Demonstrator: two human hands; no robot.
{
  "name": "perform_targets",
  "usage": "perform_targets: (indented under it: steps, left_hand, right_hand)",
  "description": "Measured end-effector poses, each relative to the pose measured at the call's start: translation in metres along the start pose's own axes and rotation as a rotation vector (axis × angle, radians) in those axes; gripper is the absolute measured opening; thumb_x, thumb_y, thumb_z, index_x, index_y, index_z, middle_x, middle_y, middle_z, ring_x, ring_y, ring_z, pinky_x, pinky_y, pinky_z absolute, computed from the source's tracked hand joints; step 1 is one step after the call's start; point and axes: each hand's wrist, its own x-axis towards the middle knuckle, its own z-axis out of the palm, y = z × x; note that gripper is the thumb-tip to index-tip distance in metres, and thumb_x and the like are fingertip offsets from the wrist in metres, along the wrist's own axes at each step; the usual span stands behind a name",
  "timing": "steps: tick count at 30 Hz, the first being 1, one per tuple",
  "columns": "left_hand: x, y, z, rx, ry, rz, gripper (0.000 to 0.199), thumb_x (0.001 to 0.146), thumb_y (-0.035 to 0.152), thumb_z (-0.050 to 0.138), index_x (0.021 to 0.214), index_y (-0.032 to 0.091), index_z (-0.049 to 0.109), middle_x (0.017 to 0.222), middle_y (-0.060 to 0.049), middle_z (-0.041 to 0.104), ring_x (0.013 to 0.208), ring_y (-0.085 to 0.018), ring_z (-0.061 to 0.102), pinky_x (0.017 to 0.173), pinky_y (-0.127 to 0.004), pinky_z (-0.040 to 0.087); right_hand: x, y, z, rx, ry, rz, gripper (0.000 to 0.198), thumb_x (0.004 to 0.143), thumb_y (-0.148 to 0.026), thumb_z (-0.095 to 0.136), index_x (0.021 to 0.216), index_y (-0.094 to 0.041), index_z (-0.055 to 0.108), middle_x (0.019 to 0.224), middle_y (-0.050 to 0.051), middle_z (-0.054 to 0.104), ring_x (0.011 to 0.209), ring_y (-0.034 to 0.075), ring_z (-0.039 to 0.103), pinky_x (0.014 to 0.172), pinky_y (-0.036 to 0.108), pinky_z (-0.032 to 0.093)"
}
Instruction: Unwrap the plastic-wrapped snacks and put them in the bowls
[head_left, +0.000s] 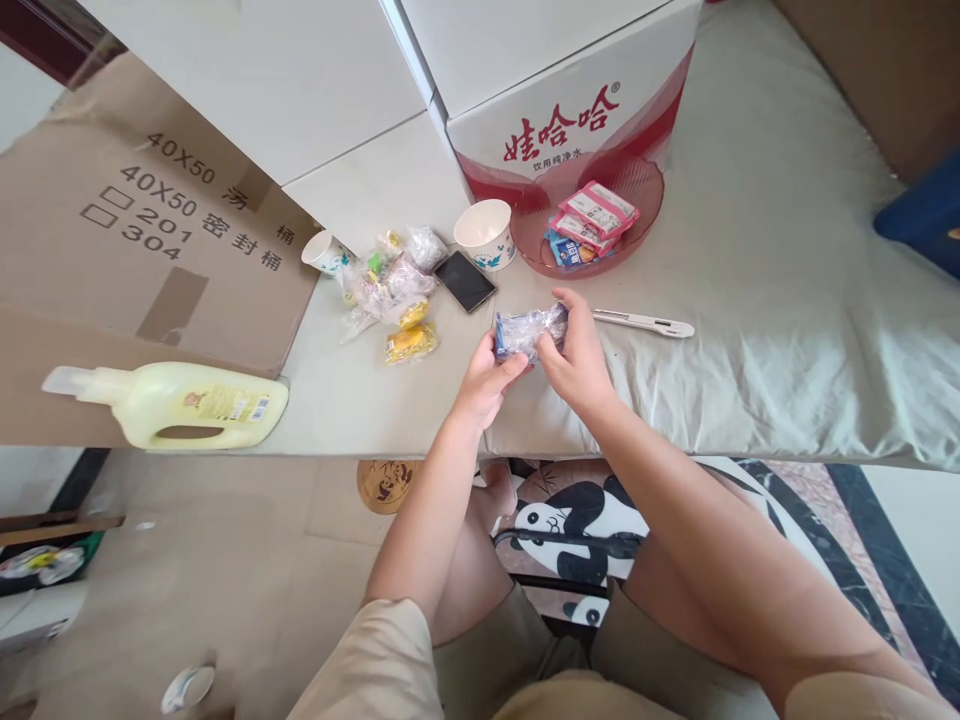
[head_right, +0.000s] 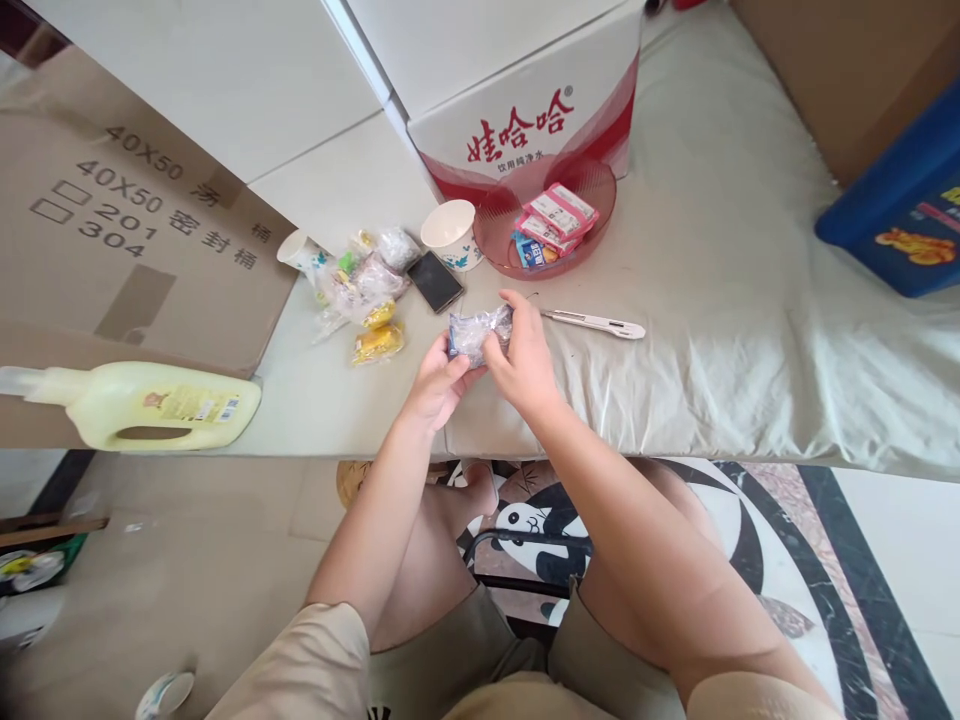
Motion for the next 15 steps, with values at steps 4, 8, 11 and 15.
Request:
perform_targets:
  steps: [4, 8, 11, 15]
  left_hand:
    - [0.0, -0.009, -0.007, 0.069, -0.02, 0.057, 0.074, 0.059, 0.045, 0.093, 0.119, 0.023, 0.057, 0.125, -0.008, 0.068, 0.122, -0.025, 0.062, 0.107, -0.038, 0.047]
    - [-0.001, -0.012, -0.025, 0.098, -0.021, 0.035, 0.077, 0.055, 0.046, 0.094, 0.121, 0.023, 0.059, 0.12, -0.007, 0.068, 0.114, -0.024, 0.065, 0.1, -0.034, 0.05]
    - [-0.001, -0.012, -0.033, 0.041, 0.071, 0.056, 0.077, 0.055, 0.044, 0.094, 0.121, 0.026, 0.058, 0.116, -0.005, 0.069, 0.107, -0.021, 0.067, 0.091, -0.03, 0.053]
    - [0.001, -0.011, -0.038, -0.052, 0.271, 0.058, 0.067, 0.055, 0.042, 0.093, 0.109, 0.026, 0.057, 0.101, -0.001, 0.069, 0.09, -0.016, 0.068, 0.073, -0.024, 0.054]
  right_hand:
    - [-0.003, -0.006, -0.003, -0.148, -0.101, -0.009, 0.027, 0.076, -0.029, 0.054, 0.1, -0.021, 0.062, 0.107, 0.011, 0.061, 0.099, 0.027, 0.061, 0.086, 0.042, 0.05]
    - [-0.006, -0.009, -0.004, -0.137, -0.287, 0.109, 0.017, 0.072, -0.035, 0.061, 0.081, -0.023, 0.056, 0.083, 0.004, 0.06, 0.075, 0.022, 0.059, 0.072, 0.037, 0.049]
    - [-0.009, -0.011, -0.005, -0.044, -0.313, 0.099, 0.021, 0.078, -0.043, 0.06, 0.083, -0.023, 0.057, 0.086, 0.004, 0.061, 0.077, 0.021, 0.061, 0.071, 0.036, 0.051]
    - [-0.004, -0.001, -0.022, -0.175, -0.084, -0.12, 0.021, 0.087, -0.037, 0.052, 0.097, -0.022, 0.063, 0.104, 0.011, 0.063, 0.102, 0.027, 0.062, 0.088, 0.042, 0.051]
